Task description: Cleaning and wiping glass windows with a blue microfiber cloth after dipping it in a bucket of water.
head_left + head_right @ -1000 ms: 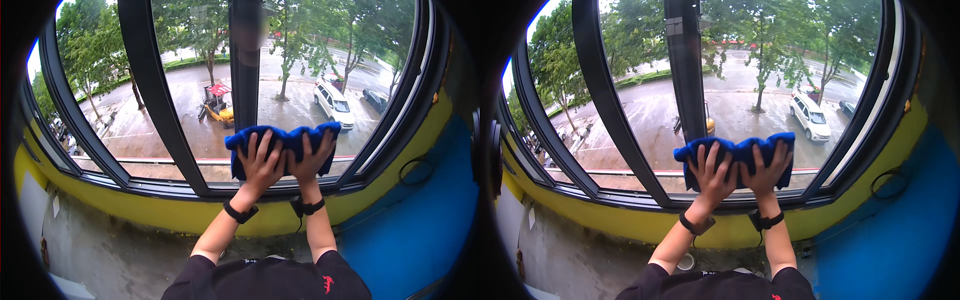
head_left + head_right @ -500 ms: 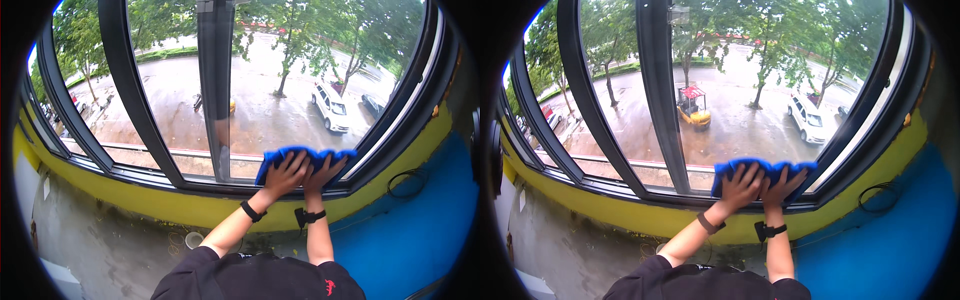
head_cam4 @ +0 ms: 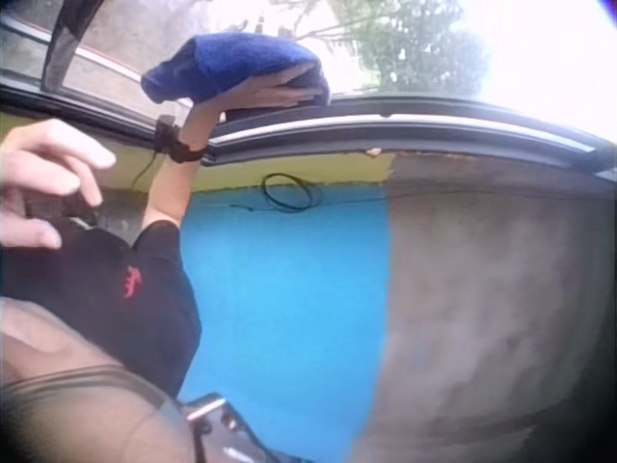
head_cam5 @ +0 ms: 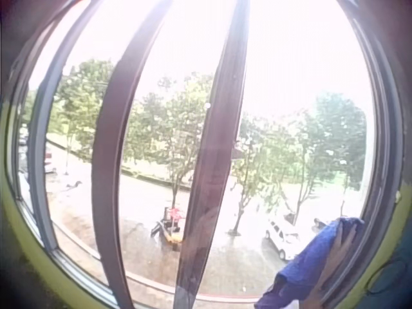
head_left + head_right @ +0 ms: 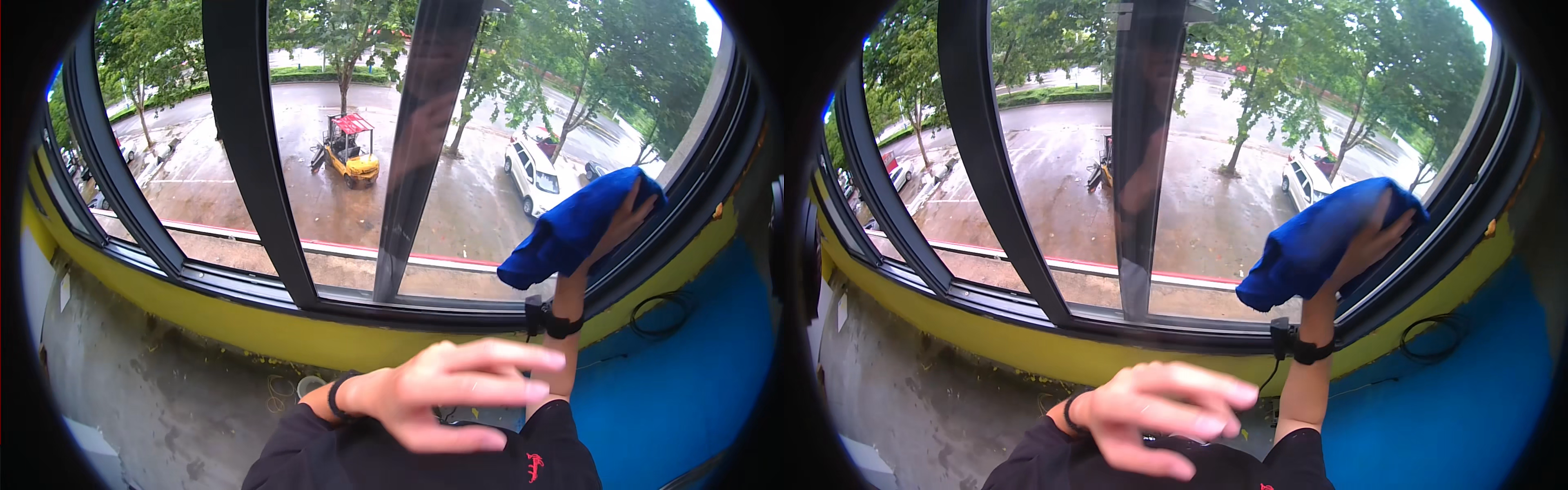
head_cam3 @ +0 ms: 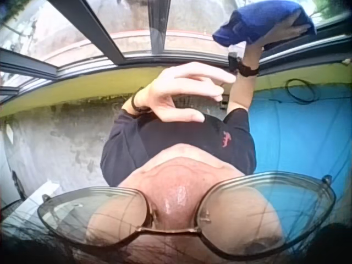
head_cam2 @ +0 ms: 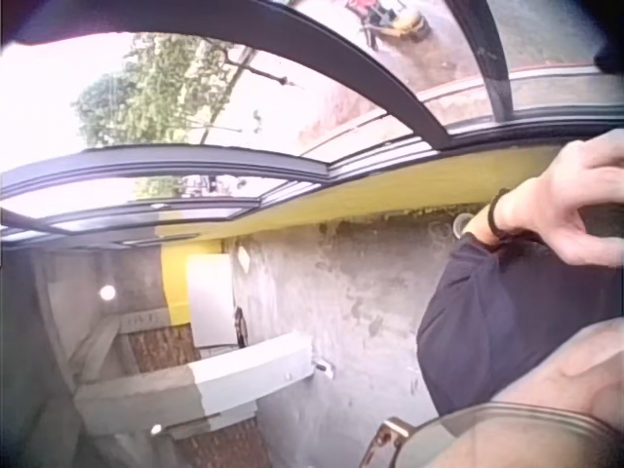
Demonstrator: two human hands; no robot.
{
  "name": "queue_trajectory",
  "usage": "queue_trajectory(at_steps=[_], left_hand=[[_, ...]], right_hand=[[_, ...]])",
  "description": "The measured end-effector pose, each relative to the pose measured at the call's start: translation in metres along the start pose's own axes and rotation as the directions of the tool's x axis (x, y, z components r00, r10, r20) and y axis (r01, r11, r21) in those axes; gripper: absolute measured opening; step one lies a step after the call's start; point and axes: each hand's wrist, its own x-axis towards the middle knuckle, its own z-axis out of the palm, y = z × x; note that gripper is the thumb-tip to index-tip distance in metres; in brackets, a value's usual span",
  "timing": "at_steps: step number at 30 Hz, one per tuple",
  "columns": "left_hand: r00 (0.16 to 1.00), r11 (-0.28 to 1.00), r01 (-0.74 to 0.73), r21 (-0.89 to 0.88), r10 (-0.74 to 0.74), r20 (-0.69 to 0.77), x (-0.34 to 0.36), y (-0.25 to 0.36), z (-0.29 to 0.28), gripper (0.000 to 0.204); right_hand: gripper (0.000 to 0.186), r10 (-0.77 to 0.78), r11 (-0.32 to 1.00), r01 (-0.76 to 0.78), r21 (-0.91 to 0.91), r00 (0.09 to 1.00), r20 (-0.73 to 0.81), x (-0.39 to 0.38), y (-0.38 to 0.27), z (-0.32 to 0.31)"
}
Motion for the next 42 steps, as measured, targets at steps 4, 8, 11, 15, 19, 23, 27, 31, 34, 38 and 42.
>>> queue_trajectory(at_steps=[4, 8, 11, 15, 19, 23, 27, 31, 34, 38, 42], left_hand=[[0.965, 0.946, -0.256, -0.201, 0.264, 0.013, -0.01, 0.022, 0.003, 0.031], [0.958, 0.922, -0.235, -0.309, 0.273, 0.084, -0.019, 0.033, -0.006, 0.022], [0.96, 0.878, -0.245, -0.411, 0.28, 0.025, -0.032, 0.037, -0.004, 0.021], [0.94, 0.798, -0.297, -0.525, 0.341, -0.013, -0.032, 0.043, -0.003, 0.022], [0.972, 0.82, -0.098, -0.564, 0.2, 0.121, -0.031, 0.054, -0.017, 0.024], [0.946, 0.809, -0.178, -0.56, 0.297, 0.129, -0.035, 0.031, -0.011, 0.027], [0.964, 0.848, -0.058, -0.527, 0.184, 0.19, -0.018, 0.038, -0.021, 0.029], [0.971, 0.776, -0.114, -0.621, 0.22, 0.096, -0.025, 0.014, -0.014, 0.031], [0.965, 0.753, -0.1, -0.65, 0.232, 0.119, -0.019, 0.005, -0.015, 0.032], [0.947, 0.729, -0.187, -0.658, 0.312, 0.077, -0.022, -0.013, -0.014, 0.031], [0.97, 0.833, -0.028, -0.552, 0.156, 0.186, -0.018, -0.006, -0.04, 0.024]], right_hand=[[0.07, -0.054, 0.997, 0.055, 0.044, 0.998, -0.031, 0.003, -0.002, 0.002], [0.07, -0.037, 0.999, 0.037, 0.022, 0.999, -0.016, -0.005, -0.015, -0.011], [0.069, -0.028, 1.0, 0.028, 0.002, 1.0, -0.006, -0.034, -0.055, -0.047], [0.069, -0.023, 1.0, 0.023, -0.015, 1.0, 0.008, -0.064, -0.074, -0.089], [0.069, -0.011, 1.0, 0.011, -0.023, 1.0, 0.007, -0.052, -0.07, -0.08], [0.069, 0.001, 1.0, -0.001, 0.015, 1.0, 0.025, -0.04, -0.048, -0.064], [0.069, 0.007, 0.998, -0.009, 0.058, 0.999, 0.038, -0.02, -0.027, -0.025], [0.069, 0.002, 0.993, -0.007, 0.119, 0.999, 0.043, -0.041, -0.036, -0.031], [0.069, -0.005, 0.992, 0.0, 0.125, 0.999, 0.043, -0.056, -0.038, -0.049], [0.069, -0.004, 0.987, -0.005, 0.158, 0.998, 0.058, -0.068, -0.043, -0.045], [0.069, -0.002, 0.986, -0.008, 0.166, 0.998, 0.059, -0.069, -0.017, -0.045]])
